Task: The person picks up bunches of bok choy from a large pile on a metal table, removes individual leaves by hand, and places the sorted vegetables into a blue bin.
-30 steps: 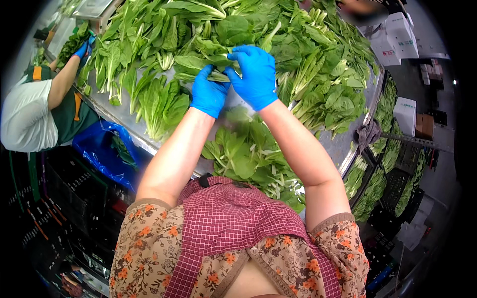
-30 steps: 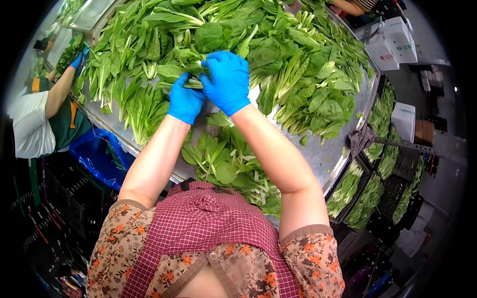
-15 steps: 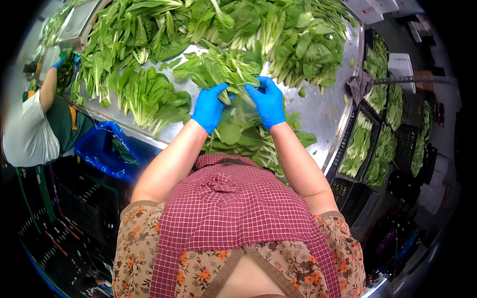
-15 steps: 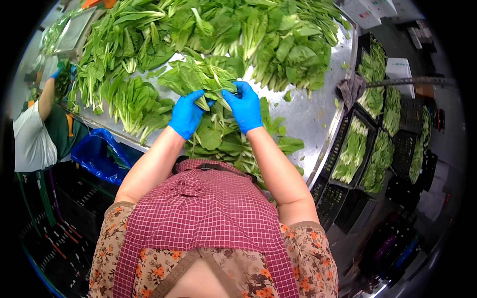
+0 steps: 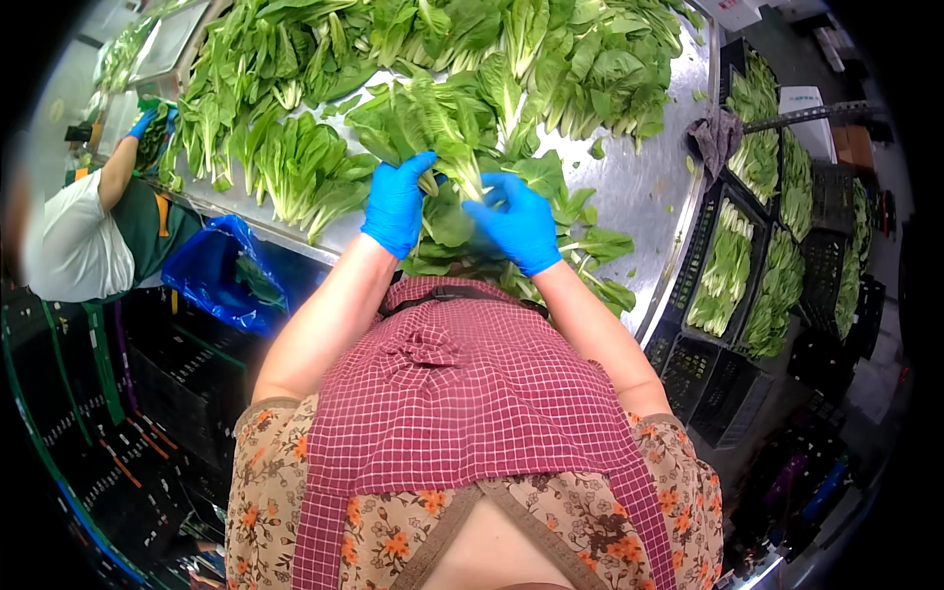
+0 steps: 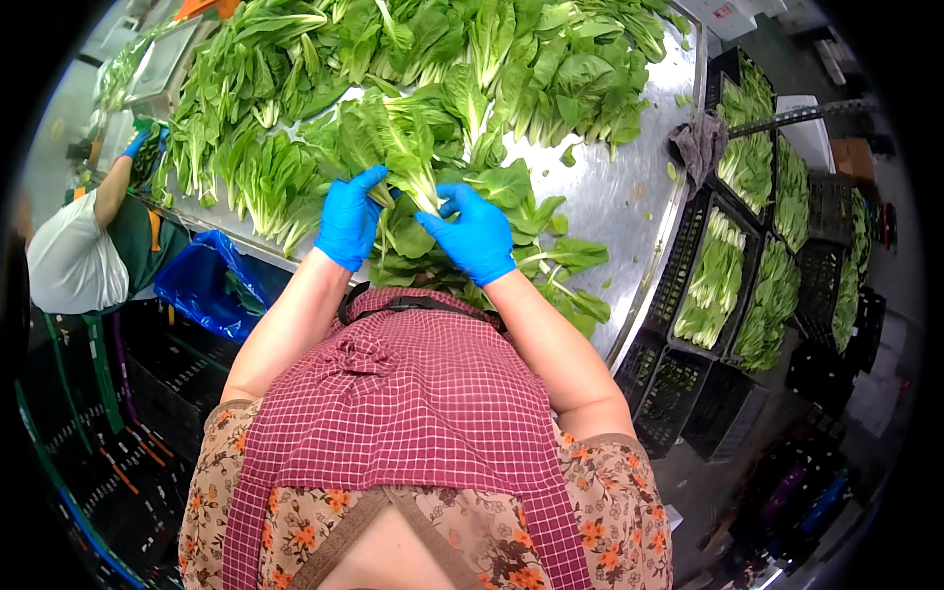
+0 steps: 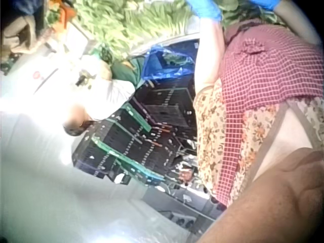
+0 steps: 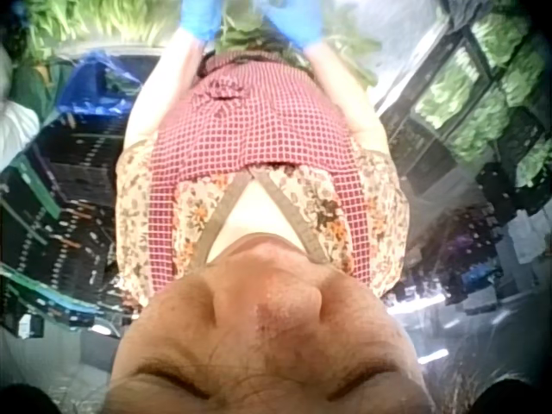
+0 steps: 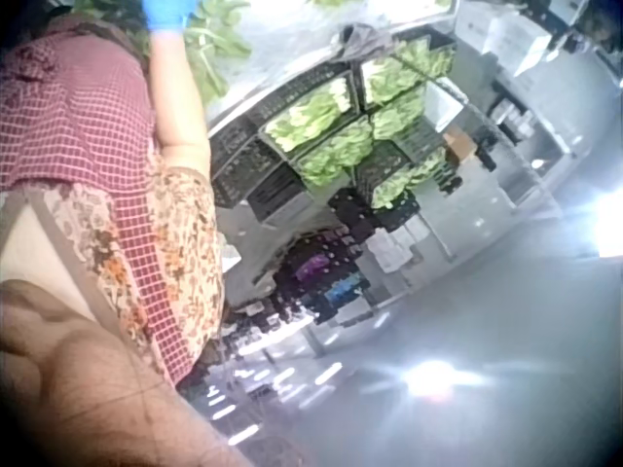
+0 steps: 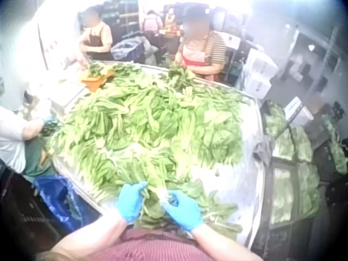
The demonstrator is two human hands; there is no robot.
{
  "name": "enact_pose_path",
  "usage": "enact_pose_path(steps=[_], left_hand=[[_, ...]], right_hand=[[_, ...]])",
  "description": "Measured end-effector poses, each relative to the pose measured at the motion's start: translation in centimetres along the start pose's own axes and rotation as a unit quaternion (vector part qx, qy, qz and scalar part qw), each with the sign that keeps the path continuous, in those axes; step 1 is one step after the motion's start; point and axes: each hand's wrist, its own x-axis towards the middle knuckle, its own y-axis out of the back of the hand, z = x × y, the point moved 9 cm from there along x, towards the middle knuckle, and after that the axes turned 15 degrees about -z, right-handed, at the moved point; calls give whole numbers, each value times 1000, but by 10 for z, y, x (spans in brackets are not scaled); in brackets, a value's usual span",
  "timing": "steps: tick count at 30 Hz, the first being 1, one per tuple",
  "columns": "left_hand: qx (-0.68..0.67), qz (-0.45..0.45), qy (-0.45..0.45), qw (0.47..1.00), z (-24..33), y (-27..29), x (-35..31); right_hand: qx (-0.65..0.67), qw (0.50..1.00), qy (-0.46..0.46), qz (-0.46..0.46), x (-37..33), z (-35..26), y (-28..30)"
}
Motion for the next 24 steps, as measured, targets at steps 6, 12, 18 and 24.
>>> enact_pose_path(steps=[6,12,18,24], left_hand=[[-32,-30,-52,998,18,-25,-9],[-90,2,-34,995,9,-2,-22],[-27,-50,61,997,-29,-24,-36],[-96,-10,44,994,-25,3,-28]], right_hand=[[292,955,-12,-54,5,31,-14],[411,910,-32,-51,-4,33,-19],[231,969,70,-53,-7,8,-30],[1,999,-13,-32,11,11,-10]])
